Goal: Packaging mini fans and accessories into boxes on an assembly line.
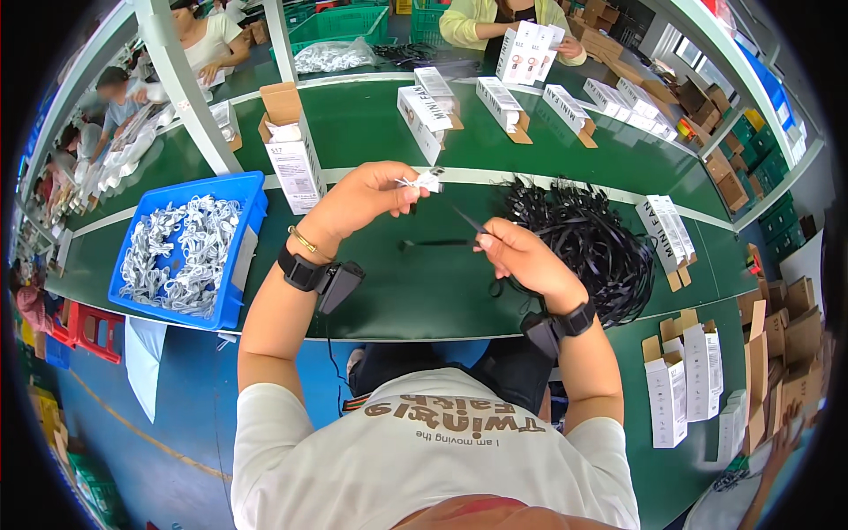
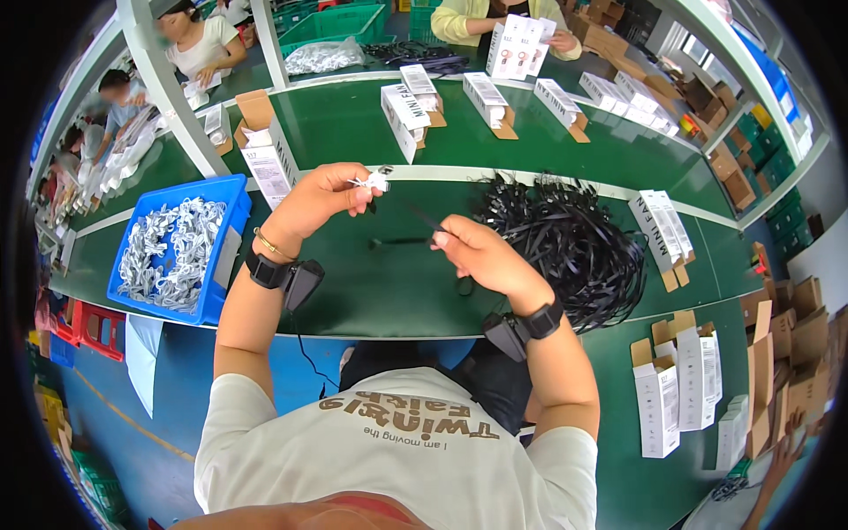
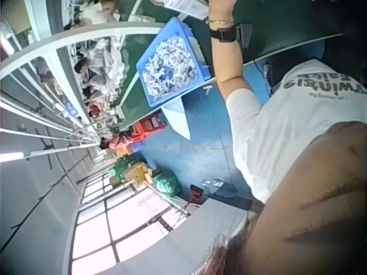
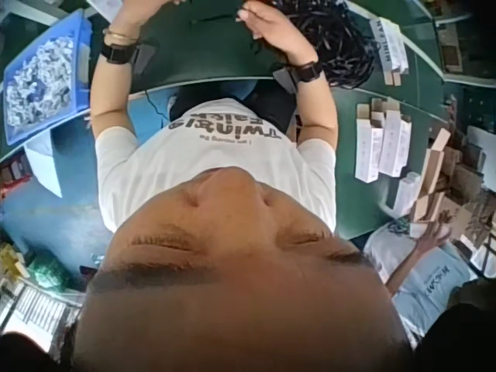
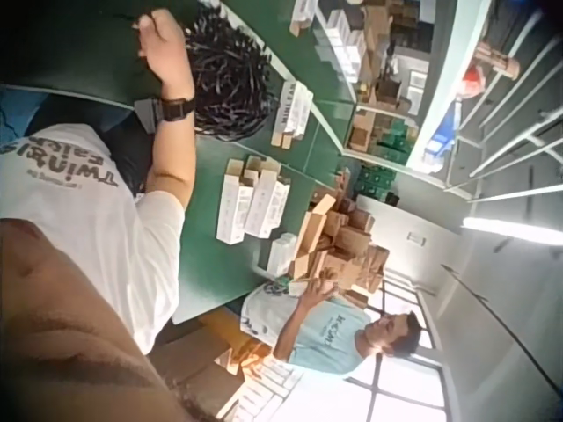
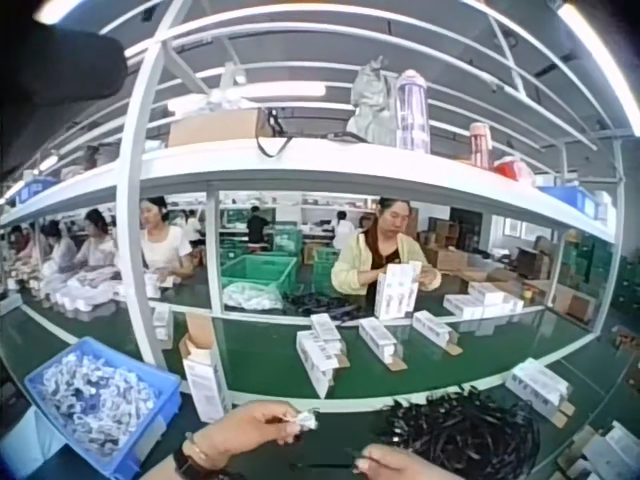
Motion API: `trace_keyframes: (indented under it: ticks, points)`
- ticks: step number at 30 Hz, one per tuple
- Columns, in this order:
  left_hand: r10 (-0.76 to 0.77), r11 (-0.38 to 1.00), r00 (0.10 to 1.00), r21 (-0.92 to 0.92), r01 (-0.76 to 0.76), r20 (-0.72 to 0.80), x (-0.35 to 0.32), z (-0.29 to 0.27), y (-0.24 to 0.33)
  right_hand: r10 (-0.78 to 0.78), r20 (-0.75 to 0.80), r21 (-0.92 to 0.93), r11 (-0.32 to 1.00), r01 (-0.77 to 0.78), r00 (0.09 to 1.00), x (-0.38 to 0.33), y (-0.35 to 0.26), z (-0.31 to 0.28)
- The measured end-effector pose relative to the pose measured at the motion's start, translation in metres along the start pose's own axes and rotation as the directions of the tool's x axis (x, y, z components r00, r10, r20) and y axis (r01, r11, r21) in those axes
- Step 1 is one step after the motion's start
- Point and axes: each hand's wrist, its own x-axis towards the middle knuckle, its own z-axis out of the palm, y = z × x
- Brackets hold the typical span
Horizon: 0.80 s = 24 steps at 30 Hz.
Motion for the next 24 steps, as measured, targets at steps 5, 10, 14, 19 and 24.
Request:
trace_keyframes:
  ticks: [5,10,14,19,24]
  points:
    - [-0.013,0.998,1.000,0.063,0.012,0.012,0.007,0.003,-0.022,-0.429,-0.396,-0.163,0.903,0.398,0.811,-0.002,-0.002,-0.005]
    - [0.375,0.876,0.923,0.357,-0.324,-0.083,0.009,0.036,-0.024,-0.559,-0.435,-0.280,0.829,0.484,0.706,0.009,-0.002,-0.007]
    - [0.437,0.874,0.900,0.232,-0.427,0.013,0.008,0.067,-0.018,-0.766,-0.189,-0.758,0.512,0.405,0.615,0.012,-0.001,0.013]
    - [-0.051,0.986,0.947,-0.136,0.098,0.316,0.008,0.083,-0.018,-0.613,-0.413,0.111,0.700,0.705,0.674,0.006,0.005,0.011]
    - [-0.046,0.936,0.998,-0.347,0.057,0.039,0.004,0.089,-0.034,-0.344,-0.630,0.500,0.507,0.702,0.696,0.003,0.023,0.002]
